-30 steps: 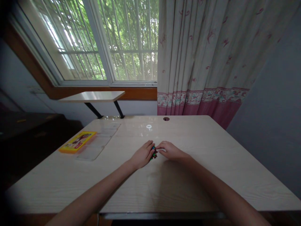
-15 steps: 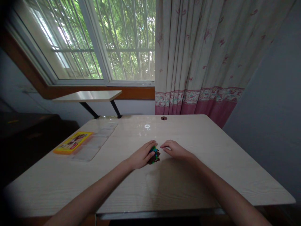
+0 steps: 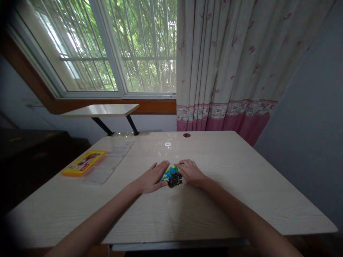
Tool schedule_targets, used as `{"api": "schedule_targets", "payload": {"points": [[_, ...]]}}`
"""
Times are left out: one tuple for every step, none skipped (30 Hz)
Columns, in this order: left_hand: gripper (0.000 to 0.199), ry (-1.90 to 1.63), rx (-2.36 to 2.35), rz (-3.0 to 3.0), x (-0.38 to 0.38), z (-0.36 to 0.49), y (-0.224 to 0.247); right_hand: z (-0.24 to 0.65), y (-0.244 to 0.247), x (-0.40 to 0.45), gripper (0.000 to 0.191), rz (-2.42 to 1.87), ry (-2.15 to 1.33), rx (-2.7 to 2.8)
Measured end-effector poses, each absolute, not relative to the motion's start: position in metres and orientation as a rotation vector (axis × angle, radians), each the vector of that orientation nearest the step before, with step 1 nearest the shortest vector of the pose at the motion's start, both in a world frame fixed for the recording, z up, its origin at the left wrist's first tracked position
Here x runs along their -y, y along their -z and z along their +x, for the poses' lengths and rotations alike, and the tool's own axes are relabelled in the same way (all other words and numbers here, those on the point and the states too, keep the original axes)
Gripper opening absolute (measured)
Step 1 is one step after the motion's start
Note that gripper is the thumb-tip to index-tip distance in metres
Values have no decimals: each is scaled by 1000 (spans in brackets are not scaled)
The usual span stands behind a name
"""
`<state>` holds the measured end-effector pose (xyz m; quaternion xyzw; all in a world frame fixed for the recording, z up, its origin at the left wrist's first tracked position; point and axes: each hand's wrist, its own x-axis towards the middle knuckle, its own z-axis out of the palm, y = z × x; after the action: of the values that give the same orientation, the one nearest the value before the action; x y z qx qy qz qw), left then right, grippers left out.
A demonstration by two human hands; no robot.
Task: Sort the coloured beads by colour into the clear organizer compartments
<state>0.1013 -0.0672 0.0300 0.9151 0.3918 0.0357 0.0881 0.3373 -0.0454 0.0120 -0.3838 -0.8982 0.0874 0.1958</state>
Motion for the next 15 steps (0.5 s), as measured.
{"api": "schedule_targets", "payload": {"points": [[75, -111, -1151, 2722, 67, 104, -31, 337, -13, 47, 36, -1079, -247, 2515], [74, -116, -1136, 2720, 66, 106, -31, 337, -13, 48, 36, -1081, -252, 2515], [73, -124, -1125, 2716, 66, 108, -32, 337, -13, 49, 36, -1080, -257, 2515], [73, -133, -1121, 2711, 65, 111, -32, 336, -13, 50, 36, -1077, -260, 2516], [71, -141, -1120, 2707, 65, 113, -33, 336, -13, 51, 36, -1071, -260, 2517], [70, -147, -1119, 2705, 66, 115, -33, 336, -12, 52, 35, -1063, -258, 2519], [68, -150, -1117, 2705, 66, 116, -33, 335, -12, 53, 35, -1057, -258, 2520], [67, -151, -1113, 2707, 66, 117, -33, 335, -12, 54, 35, -1054, -259, 2521], [65, -151, -1108, 2709, 66, 118, -32, 334, -13, 55, 35, -1056, -262, 2520], [64, -150, -1102, 2712, 67, 119, -32, 333, -13, 57, 35, -1060, -268, 2520], [63, -150, -1096, 2713, 67, 119, -31, 333, -14, 58, 34, -1065, -275, 2517], [62, -152, -1093, 2713, 68, 120, -31, 333, -15, 60, 34, -1070, -282, 2513], [62, -156, -1091, 2712, 69, 120, -30, 332, -16, 61, 34, -1075, -289, 2509], [61, -161, -1090, 2709, 70, 120, -30, 332, -17, 62, 33, -1076, -295, 2507], [61, -169, -1090, 2704, 71, 121, -29, 332, -17, 63, 33, -1075, -302, 2506]]}}
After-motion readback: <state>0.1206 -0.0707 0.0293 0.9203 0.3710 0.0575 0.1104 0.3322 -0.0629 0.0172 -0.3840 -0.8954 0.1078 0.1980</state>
